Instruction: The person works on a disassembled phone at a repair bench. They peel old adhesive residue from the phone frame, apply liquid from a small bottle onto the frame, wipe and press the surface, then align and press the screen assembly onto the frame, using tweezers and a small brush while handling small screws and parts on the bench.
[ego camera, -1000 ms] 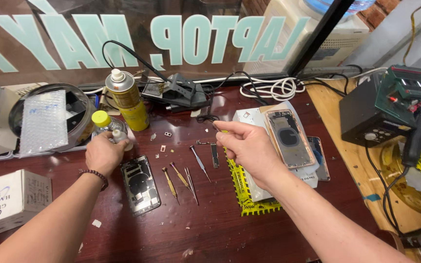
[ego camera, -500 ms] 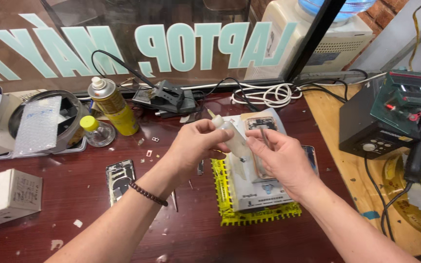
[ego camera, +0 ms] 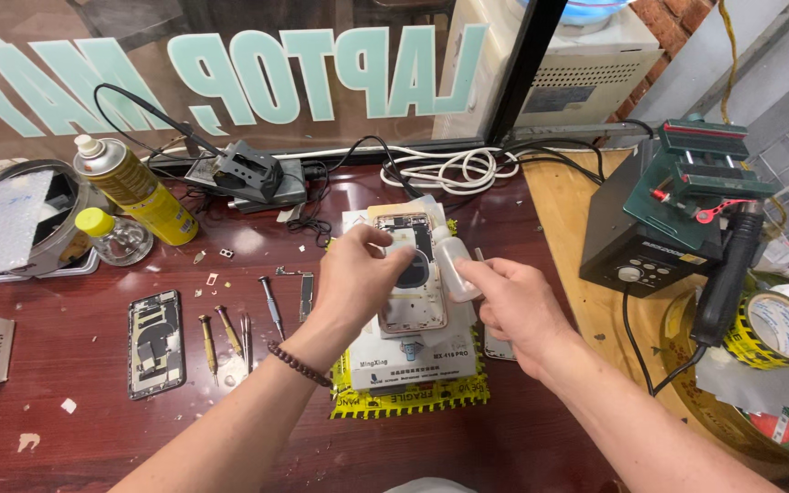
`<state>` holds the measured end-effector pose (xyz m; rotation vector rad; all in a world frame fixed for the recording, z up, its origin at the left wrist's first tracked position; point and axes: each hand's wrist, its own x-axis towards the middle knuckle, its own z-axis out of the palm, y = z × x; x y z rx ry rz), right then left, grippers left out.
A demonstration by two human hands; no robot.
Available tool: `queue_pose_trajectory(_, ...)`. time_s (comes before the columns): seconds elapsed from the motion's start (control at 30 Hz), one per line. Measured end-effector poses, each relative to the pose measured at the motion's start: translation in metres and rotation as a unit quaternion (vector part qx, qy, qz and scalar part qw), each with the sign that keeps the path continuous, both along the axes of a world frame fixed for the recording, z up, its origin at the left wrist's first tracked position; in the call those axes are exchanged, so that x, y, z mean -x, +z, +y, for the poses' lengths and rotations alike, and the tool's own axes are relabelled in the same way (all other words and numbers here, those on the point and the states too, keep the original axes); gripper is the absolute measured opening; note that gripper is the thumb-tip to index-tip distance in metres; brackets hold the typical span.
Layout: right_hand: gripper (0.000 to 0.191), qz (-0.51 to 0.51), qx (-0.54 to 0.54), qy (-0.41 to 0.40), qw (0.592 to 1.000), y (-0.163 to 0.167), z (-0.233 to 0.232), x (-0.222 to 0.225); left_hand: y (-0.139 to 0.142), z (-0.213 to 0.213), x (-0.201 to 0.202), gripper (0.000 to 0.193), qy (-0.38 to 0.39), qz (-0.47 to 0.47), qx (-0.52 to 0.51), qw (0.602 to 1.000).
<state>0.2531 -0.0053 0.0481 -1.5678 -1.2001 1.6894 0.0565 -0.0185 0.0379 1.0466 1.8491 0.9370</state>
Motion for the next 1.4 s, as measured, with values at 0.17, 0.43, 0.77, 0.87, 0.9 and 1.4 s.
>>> queue_pose_trajectory(0.17, 0.034, 0.007, 0.075, -0.004, 0.997, 0.005, -0.001, 0.008, -0.02, 0.002, 0.025, 0.041, 0.012, 0.096, 0.013, 0.995)
queue_pose_trajectory(0.43, 0.037, -0.028, 0.099, -0.034, 0.994, 0.011, 0.0, 0.026, -0.033, 0.002, 0.03, 0.038, -0.024, 0.022, 0.039, 0.999)
queue_pose_trajectory(0.77, 0.037, -0.057, 0.093, -0.064, 0.992, 0.012, -0.008, 0.03, -0.029, 0.002, 0.032, 0.037, -0.051, -0.073, 0.076, 0.993)
queue_pose_trajectory(0.87, 0.037, -0.064, 0.096, -0.075, 0.99, 0.012, -0.01, 0.032, -0.03, 0.002, 0.032, 0.037, -0.056, -0.075, 0.076, 0.993)
queue_pose_trajectory(0.9, 0.037, -0.065, 0.098, -0.079, 0.99, 0.013, -0.01, 0.033, -0.03, 0.002, 0.032, 0.037, -0.058, -0.076, 0.077, 0.992)
queue_pose_trajectory(1.4, 0.037, -0.068, 0.056, -0.068, 0.994, 0.012, -0.003, 0.037, -0.026, 0.003, 0.033, 0.039, -0.067, -0.048, 0.087, 0.993)
